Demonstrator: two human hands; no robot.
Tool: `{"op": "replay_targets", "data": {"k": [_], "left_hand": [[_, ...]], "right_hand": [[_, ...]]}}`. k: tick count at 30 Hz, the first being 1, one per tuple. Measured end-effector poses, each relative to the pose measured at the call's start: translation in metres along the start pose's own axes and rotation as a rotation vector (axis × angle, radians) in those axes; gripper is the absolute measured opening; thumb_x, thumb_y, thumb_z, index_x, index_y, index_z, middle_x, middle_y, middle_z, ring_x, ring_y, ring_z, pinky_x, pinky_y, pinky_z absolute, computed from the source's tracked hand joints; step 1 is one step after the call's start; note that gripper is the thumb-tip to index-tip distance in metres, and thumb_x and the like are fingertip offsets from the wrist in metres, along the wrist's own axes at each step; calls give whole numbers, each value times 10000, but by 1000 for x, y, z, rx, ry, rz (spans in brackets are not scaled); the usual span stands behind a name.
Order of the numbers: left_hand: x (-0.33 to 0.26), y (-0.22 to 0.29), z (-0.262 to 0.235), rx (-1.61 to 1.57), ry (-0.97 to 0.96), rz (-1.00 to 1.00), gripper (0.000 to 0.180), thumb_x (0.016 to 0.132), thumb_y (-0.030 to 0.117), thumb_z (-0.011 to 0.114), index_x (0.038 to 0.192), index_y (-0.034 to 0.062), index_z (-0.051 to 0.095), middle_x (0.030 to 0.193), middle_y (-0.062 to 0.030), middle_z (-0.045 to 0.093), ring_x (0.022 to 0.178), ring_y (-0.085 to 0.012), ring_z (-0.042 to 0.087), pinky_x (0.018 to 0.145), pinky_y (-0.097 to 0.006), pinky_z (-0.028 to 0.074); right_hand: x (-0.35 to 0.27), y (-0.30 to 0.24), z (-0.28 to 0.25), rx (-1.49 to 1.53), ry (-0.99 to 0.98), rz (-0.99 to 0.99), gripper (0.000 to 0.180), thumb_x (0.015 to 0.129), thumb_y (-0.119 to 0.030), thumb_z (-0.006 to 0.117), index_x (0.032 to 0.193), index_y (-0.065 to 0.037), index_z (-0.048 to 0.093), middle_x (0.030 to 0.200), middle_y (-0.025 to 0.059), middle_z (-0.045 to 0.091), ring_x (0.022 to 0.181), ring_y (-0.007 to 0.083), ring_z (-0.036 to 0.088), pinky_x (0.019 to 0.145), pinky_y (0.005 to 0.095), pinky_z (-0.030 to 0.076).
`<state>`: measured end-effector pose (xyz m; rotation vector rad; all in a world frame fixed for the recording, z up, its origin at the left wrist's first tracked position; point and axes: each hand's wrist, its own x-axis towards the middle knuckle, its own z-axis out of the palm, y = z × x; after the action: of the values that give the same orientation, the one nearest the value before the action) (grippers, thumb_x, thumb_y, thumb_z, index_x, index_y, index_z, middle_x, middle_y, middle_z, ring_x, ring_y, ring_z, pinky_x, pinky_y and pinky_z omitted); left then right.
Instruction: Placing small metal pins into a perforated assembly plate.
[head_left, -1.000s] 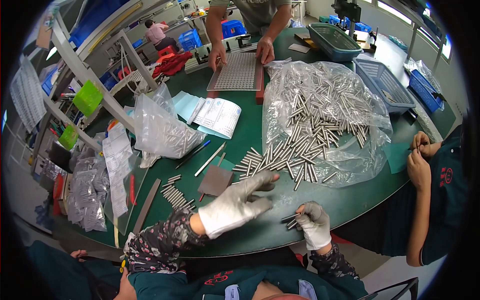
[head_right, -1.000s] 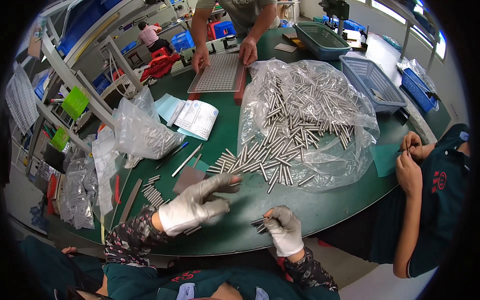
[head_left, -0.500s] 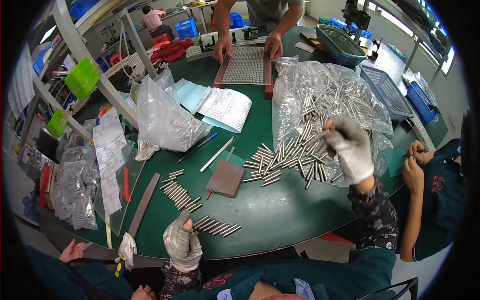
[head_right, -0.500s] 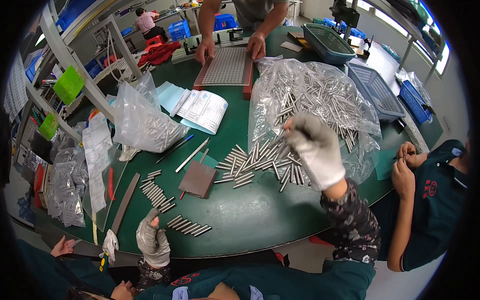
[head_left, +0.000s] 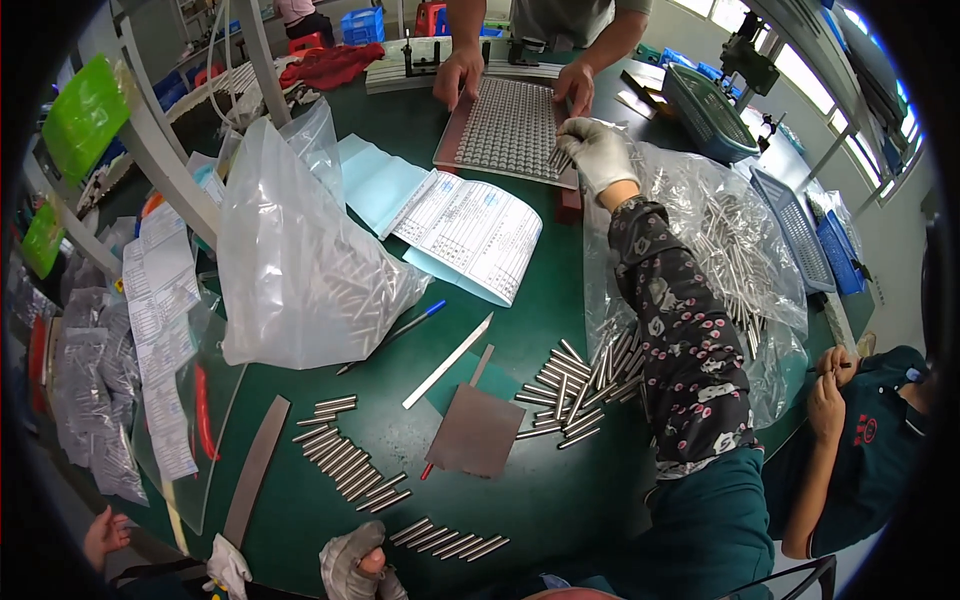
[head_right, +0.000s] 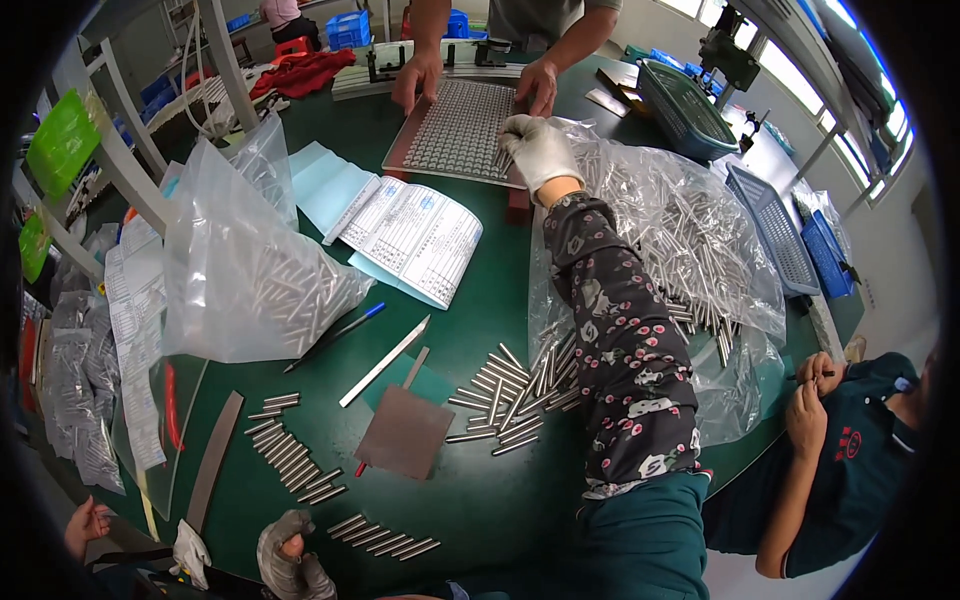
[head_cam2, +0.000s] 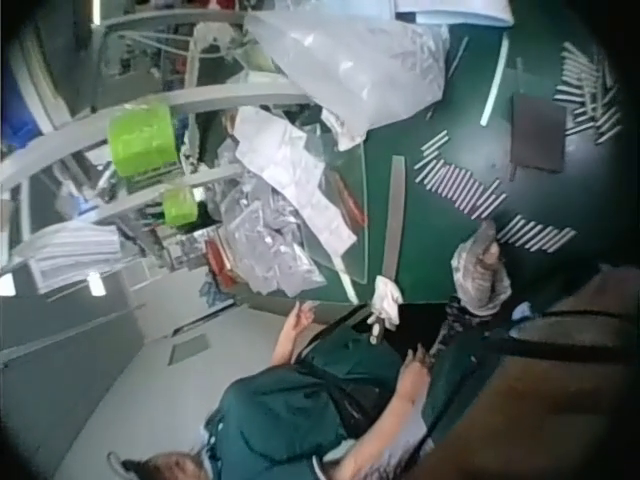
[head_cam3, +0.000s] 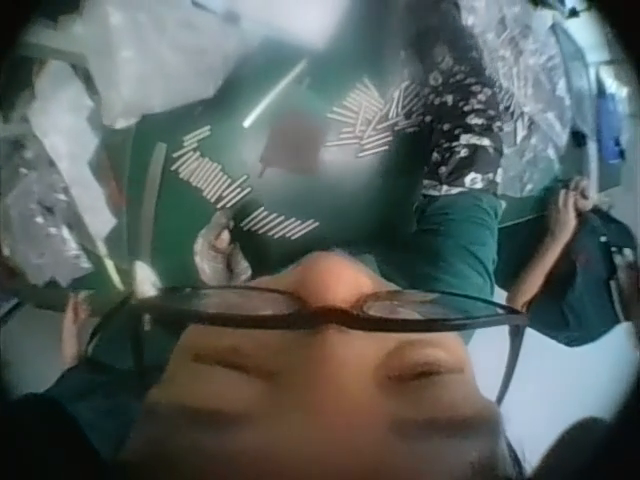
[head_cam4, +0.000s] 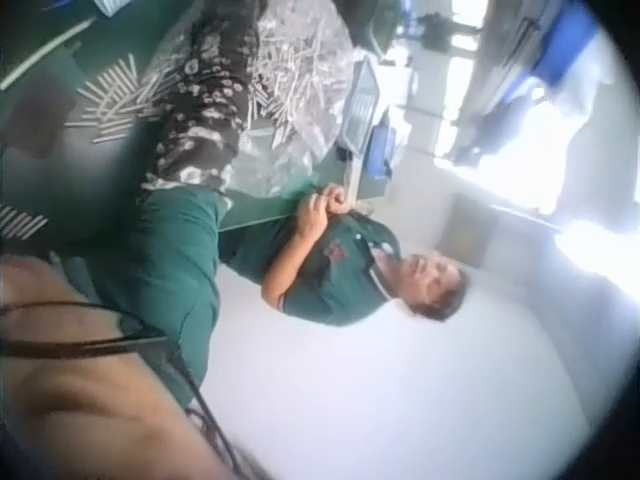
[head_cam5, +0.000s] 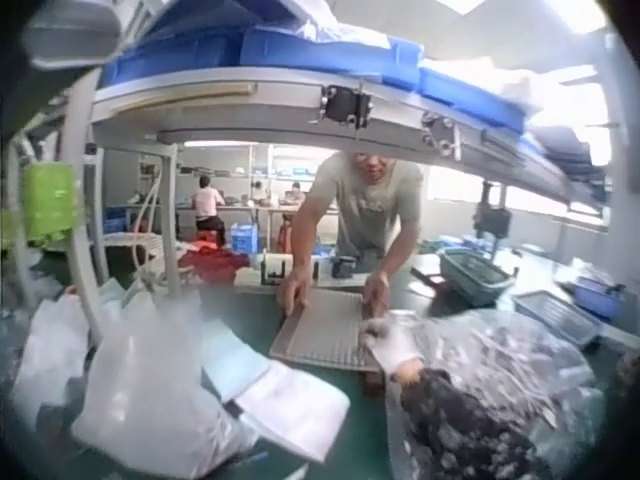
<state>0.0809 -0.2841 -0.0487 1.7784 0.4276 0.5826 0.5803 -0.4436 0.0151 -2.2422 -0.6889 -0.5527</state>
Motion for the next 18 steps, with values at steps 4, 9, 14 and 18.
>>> {"op": "replay_targets", "data": {"k": [4, 9, 14, 18], "left_hand": [[-8, -9, -2, -264, -29, -563, 387, 782, 286, 589, 1010, -24, 543, 889, -51, 563, 692, -133, 504, 586, -221, 415], [-1, -5, 2, -77, -109, -289, 322, 807, 262, 566, 990, -2, 547, 838, -21, 532, 662, -118, 462, 591, -221, 392], [5, 4, 7, 117, -166, -12, 258, 831, 237, 544, 969, 19, 550, 788, 9, 501, 633, -102, 420, 597, -221, 368], [7, -42, -13, 68, -208, -99, 250, 827, 251, 547, 936, 25, 542, 765, 11, 490, 614, -100, 411, 580, -225, 360]], "right_hand": [[1, 0, 12, -124, -57, -39, 140, 738, -137, 593, 852, -57, 603, 791, 133, 598, 753, 258, 587, 687, 317, 444], [5, 5, 20, -154, 16, 12, 166, 722, -165, 604, 866, -82, 609, 836, 146, 598, 797, 282, 585, 710, 342, 446], [10, -3, 21, -243, 8, 120, 195, 728, -214, 590, 878, -92, 615, 865, 142, 603, 816, 294, 583, 726, 360, 445], [16, 5, 27, -294, -22, 230, 210, 731, -240, 577, 874, -95, 623, 862, 149, 607, 819, 303, 582, 743, 364, 446]]}}
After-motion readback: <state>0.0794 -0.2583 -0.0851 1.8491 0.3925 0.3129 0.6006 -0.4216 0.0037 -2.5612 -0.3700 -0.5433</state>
